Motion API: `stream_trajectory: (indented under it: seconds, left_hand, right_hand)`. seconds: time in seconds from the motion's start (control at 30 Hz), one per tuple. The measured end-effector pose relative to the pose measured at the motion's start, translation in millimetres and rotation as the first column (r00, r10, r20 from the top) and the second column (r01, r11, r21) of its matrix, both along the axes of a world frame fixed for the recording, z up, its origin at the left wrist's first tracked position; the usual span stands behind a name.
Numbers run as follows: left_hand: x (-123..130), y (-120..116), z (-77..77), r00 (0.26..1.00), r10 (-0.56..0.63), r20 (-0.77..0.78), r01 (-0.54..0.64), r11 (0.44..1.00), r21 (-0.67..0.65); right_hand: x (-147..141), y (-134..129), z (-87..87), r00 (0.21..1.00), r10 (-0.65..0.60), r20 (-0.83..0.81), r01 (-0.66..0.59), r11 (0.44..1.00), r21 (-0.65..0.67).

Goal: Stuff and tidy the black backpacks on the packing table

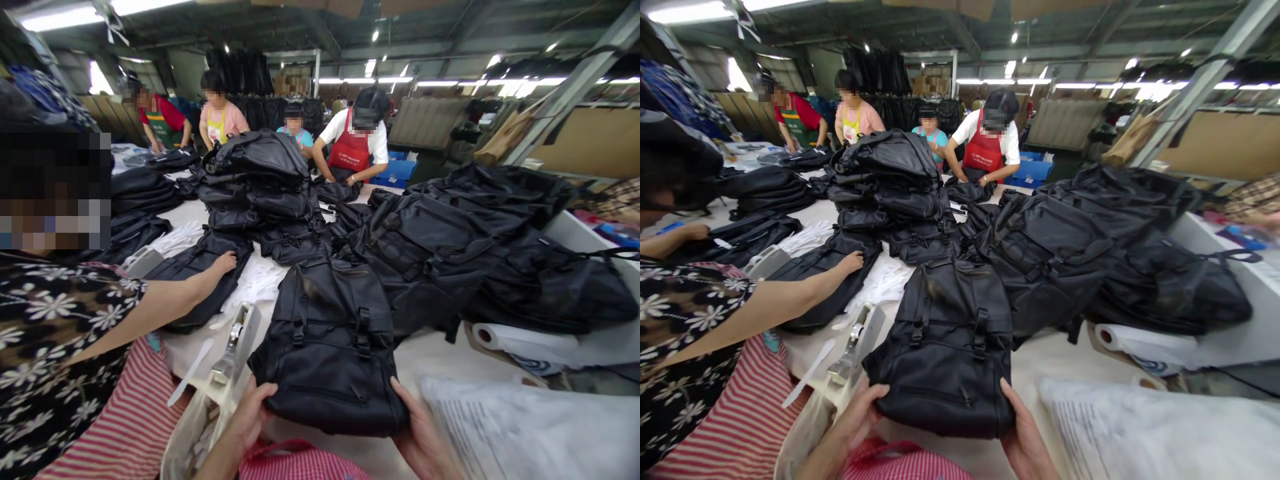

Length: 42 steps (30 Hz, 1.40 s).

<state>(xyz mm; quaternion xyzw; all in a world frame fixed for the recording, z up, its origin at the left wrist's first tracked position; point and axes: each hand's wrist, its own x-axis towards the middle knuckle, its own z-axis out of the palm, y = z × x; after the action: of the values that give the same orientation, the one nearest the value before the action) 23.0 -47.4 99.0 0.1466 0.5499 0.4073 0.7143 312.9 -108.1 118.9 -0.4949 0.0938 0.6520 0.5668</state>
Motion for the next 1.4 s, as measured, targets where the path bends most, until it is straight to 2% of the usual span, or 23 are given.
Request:
stream_trajectory:
  seconds: [0.13, 0.33, 0.4, 0.47, 0.5, 0.53, 0.57, 0.63, 0.67, 0.7, 0.73, 0.77, 0.8, 0.87, 0.9, 0.97, 1.03, 1.13, 1.2, 1.23, 1.27, 1.3, 1.4]
  left_hand:
    - [1, -3, -12.0, 0.999, -0.017, -0.028, 0.017, 1.0, -0.01]
    - [-3, -3, -15.8, 0.997, -0.07, -0.043, 0.068, 0.997, -0.045]
    - [-7, -6, -25.4, 0.993, -0.119, -0.027, 0.117, 0.992, -0.051]
    - [-13, -10, -40.9, 0.978, -0.187, -0.094, 0.185, 0.982, -0.036]
    - [-16, -13, -49.0, 0.951, -0.232, -0.203, 0.234, 0.972, -0.015]
    - [-19, -16, -56.0, 0.89, -0.274, -0.364, 0.299, 0.954, 0.012]
    - [-22, -19, -60.7, 0.78, -0.296, -0.551, 0.375, 0.926, 0.033]
    - [-23, -21, -60.4, 0.475, -0.24, -0.847, 0.539, 0.84, 0.065]
    - [-21, -20, -55.1, 0.351, -0.176, -0.92, 0.618, 0.781, 0.087]
    - [-17, -17, -47.2, 0.277, -0.111, -0.954, 0.69, 0.714, 0.117]
    - [-11, -12, -37.7, 0.253, -0.066, -0.965, 0.753, 0.639, 0.154]
    - [-2, -5, -28.2, 0.261, -0.056, -0.964, 0.808, 0.559, 0.186]
    - [8, 4, -20.0, 0.288, -0.089, -0.953, 0.848, 0.487, 0.211]
    - [32, 21, -10.9, 0.362, -0.243, -0.9, 0.897, 0.354, 0.265]
    - [43, 29, -10.5, 0.394, -0.308, -0.866, 0.9, 0.319, 0.296]
    - [60, 40, -15.1, 0.435, -0.378, -0.817, 0.892, 0.302, 0.335]
    - [65, 45, -20.4, 0.429, -0.377, -0.821, 0.894, 0.305, 0.327]
    - [57, 47, -16.3, 0.336, -0.374, -0.864, 0.934, 0.248, 0.256]
    - [50, 48, -5.7, 0.263, -0.43, -0.864, 0.963, 0.178, 0.204]
    - [49, 49, -0.1, 0.239, -0.459, -0.856, 0.969, 0.164, 0.183]
    - [50, 52, 4.6, 0.231, -0.473, -0.85, 0.97, 0.176, 0.166]
    - [55, 56, 7.4, 0.237, -0.47, -0.85, 0.965, 0.215, 0.15]
    - [81, 68, 2.2, 0.291, -0.387, -0.875, 0.913, 0.386, 0.133]
  right_hand:
    - [-2, -11, -15.5, 0.997, 0.077, -0.002, -0.077, 0.997, -0.005]
    - [-6, -13, -28.1, 0.98, 0.135, 0.143, -0.145, 0.988, 0.058]
    - [-4, -16, -40.9, 0.964, 0.17, 0.205, -0.195, 0.975, 0.108]
    - [2, -22, -61.8, 0.914, 0.221, 0.339, -0.27, 0.957, 0.106]
    - [7, -26, -73.7, 0.85, 0.259, 0.459, -0.316, 0.947, 0.051]
    - [13, -30, -85.1, 0.741, 0.305, 0.599, -0.356, 0.934, -0.035]
    - [18, -34, -94.5, 0.583, 0.348, 0.734, -0.378, 0.916, -0.134]
    - [25, -39, -103.0, 0.209, 0.371, 0.905, -0.373, 0.886, -0.277]
    - [25, -38, -101.0, 0.052, 0.342, 0.938, -0.383, 0.875, -0.298]
    - [21, -34, -95.1, -0.068, 0.293, 0.954, -0.424, 0.857, -0.293]
    - [15, -26, -86.2, -0.156, 0.234, 0.96, -0.487, 0.827, -0.28]
    - [6, -16, -75.7, -0.213, 0.177, 0.961, -0.576, 0.772, -0.27]
    - [-5, -4, -65.1, -0.257, 0.13, 0.958, -0.674, 0.686, -0.274]
    - [-29, 25, -48.2, -0.325, 0.055, 0.944, -0.817, 0.487, -0.309]
    - [-40, 40, -43.2, -0.375, 0.06, 0.925, -0.836, 0.41, -0.365]
    - [-54, 63, -39.7, -0.498, 0.131, 0.857, -0.802, 0.306, -0.513]
    - [-57, 75, -39.7, -0.566, 0.203, 0.799, -0.755, 0.262, -0.601]
    - [-48, 69, -32.6, -0.546, 0.207, 0.812, -0.775, 0.245, -0.583]
    - [-45, 54, -20.2, -0.517, 0.167, 0.839, -0.807, 0.23, -0.543]
    - [-46, 46, -12.8, -0.513, 0.146, 0.846, -0.816, 0.224, -0.533]
    - [-48, 39, -5.5, -0.518, 0.13, 0.845, -0.818, 0.214, -0.534]
    - [-52, 32, 1.2, -0.529, 0.118, 0.84, -0.816, 0.2, -0.542]
    - [-63, 21, 14.5, -0.532, 0.109, 0.84, -0.828, 0.144, -0.543]
